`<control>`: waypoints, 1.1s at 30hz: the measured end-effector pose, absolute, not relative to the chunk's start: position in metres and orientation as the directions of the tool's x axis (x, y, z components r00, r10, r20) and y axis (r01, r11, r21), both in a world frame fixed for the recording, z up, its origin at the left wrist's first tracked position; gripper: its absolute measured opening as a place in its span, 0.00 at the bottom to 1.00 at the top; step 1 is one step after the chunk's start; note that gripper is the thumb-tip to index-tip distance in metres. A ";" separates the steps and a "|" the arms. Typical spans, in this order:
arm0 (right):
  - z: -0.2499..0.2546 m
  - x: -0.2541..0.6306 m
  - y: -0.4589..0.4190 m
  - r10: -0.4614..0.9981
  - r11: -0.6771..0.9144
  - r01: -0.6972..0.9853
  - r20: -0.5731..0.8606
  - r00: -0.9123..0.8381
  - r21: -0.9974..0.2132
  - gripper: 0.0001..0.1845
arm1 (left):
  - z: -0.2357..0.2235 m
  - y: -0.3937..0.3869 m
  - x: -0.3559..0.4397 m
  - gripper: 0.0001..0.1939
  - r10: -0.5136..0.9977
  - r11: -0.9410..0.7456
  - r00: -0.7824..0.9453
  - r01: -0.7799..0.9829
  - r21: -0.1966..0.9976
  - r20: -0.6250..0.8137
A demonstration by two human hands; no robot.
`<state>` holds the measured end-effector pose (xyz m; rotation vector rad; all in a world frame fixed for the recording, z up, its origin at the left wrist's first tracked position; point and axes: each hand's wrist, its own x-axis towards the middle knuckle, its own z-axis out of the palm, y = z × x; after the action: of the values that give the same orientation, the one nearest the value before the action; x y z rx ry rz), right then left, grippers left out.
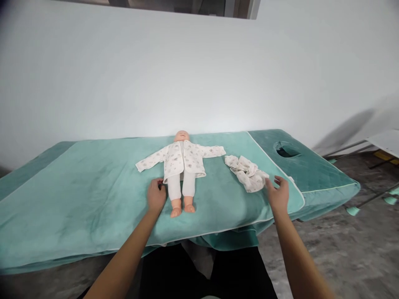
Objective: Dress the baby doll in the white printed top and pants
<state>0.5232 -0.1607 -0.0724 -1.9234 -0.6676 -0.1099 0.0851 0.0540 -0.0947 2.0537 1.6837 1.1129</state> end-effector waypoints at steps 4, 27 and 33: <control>-0.042 0.514 -0.136 0.501 -0.390 0.467 0.243 0.831 -0.794 0.26 | -0.096 0.052 0.084 0.13 0.932 -0.263 -0.002 0.686 0.678 0.363; -0.068 0.335 -0.160 0.946 0.183 -0.120 0.142 0.293 -0.976 0.11 | -0.037 -0.068 0.202 0.25 0.860 -0.243 0.507 0.306 0.920 0.058; -0.050 0.334 -0.152 0.932 0.286 0.401 0.350 0.095 -0.870 0.06 | -0.011 -0.042 0.211 0.16 0.901 -0.082 0.433 0.204 0.976 -0.015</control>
<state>0.3336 -0.1525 -0.0505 -1.2949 -1.4943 0.6288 0.2112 -0.0417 -0.0114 1.5706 1.0008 0.7820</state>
